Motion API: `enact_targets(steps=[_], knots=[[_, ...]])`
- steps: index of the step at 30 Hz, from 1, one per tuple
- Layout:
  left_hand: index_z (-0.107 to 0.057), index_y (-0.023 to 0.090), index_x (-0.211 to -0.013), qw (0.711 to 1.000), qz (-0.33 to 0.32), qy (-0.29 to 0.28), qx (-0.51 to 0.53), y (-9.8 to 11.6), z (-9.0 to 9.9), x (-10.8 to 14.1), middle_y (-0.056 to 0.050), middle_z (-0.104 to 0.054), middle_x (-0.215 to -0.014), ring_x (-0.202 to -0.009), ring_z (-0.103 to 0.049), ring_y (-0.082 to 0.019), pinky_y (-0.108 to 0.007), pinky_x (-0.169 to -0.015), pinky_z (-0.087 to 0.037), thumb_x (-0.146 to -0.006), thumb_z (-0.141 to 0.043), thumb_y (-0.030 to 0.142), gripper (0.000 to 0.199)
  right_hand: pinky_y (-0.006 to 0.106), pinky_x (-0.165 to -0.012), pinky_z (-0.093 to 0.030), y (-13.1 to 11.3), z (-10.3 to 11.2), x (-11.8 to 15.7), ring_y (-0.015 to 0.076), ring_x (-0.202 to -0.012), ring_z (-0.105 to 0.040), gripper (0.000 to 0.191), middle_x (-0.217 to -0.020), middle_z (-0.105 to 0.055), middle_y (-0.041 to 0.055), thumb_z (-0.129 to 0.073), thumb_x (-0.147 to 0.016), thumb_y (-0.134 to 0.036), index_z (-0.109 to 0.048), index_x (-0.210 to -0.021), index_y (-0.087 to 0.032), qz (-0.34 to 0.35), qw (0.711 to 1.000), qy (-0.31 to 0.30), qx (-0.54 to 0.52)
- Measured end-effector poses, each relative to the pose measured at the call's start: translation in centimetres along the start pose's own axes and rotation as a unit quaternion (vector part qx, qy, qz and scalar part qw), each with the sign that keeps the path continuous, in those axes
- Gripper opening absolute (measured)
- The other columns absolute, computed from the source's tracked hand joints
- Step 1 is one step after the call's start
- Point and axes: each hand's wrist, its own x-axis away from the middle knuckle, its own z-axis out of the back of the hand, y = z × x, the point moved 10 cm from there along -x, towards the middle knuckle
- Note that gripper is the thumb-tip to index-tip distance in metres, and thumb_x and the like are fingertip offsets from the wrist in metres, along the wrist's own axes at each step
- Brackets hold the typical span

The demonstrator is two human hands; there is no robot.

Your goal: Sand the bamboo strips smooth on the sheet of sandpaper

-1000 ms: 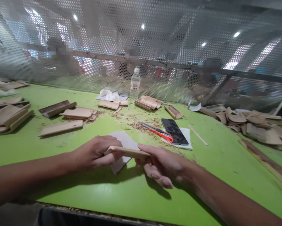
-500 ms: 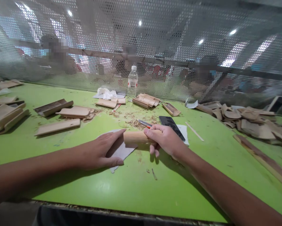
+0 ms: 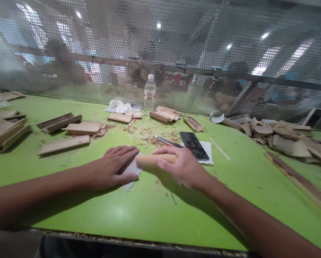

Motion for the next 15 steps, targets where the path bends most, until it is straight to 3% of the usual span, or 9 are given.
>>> enact_targets(steps=[3,6,8,12,15], knots=[[-0.035,0.012,-0.159,1.000,0.005,0.000,-0.001,0.0,0.1,0.0,-0.020,-0.034,-0.164,-0.147,-0.032,-0.041,-0.060,-0.117,-0.025,-0.099,-0.046,0.071,0.085,0.019,-0.030,-0.029,1.3,-0.9,-0.3,0.0102,-0.032,-0.045,0.039,-0.044,-0.055,-0.0053,-0.070,-0.087,-0.049,-0.076,-0.110,-0.019,-0.056,0.997,-0.037,-0.031],[-0.033,0.012,-0.160,1.000,0.011,0.000,0.001,-0.1,0.0,-0.1,-0.020,-0.033,-0.164,-0.148,-0.030,-0.042,-0.061,-0.117,-0.023,-0.098,-0.046,0.073,0.087,0.019,-0.030,-0.028,1.4,0.7,-0.5,0.0102,-0.030,-0.043,0.045,-0.040,-0.049,-0.0065,-0.071,-0.087,-0.051,-0.075,-0.115,-0.016,-0.057,0.998,0.032,-0.004],[-0.031,0.012,-0.161,1.000,0.015,-0.004,-0.001,-0.2,-0.2,-0.1,-0.020,-0.031,-0.165,-0.149,-0.028,-0.043,-0.061,-0.118,-0.022,-0.098,-0.045,0.074,0.090,0.020,-0.035,-0.037,1.0,0.9,-0.5,0.0118,-0.038,-0.053,0.045,-0.053,-0.063,-0.0007,-0.073,-0.085,-0.049,-0.077,-0.115,-0.015,-0.035,0.998,0.044,-0.001],[-0.028,0.010,-0.162,1.000,0.016,-0.017,-0.008,-0.2,-0.5,-0.1,-0.021,-0.027,-0.166,-0.151,-0.025,-0.042,-0.061,-0.119,-0.020,-0.099,-0.042,0.076,0.092,0.022,-0.038,-0.040,0.5,-0.5,-0.6,0.0119,-0.044,-0.057,0.045,-0.080,-0.077,0.0066,-0.071,-0.087,-0.051,-0.078,-0.116,-0.016,0.000,1.000,-0.024,-0.007],[-0.025,0.010,-0.164,0.999,0.019,-0.025,-0.010,-0.2,-0.5,0.0,-0.021,-0.023,-0.167,-0.152,-0.023,-0.042,-0.060,-0.119,-0.019,-0.097,-0.042,0.079,0.097,0.025,-0.044,-0.046,-0.3,0.8,-0.5,0.0148,-0.052,-0.063,0.044,-0.097,-0.080,0.0095,-0.068,-0.092,-0.048,-0.077,-0.123,-0.019,0.048,0.994,0.043,0.087]])
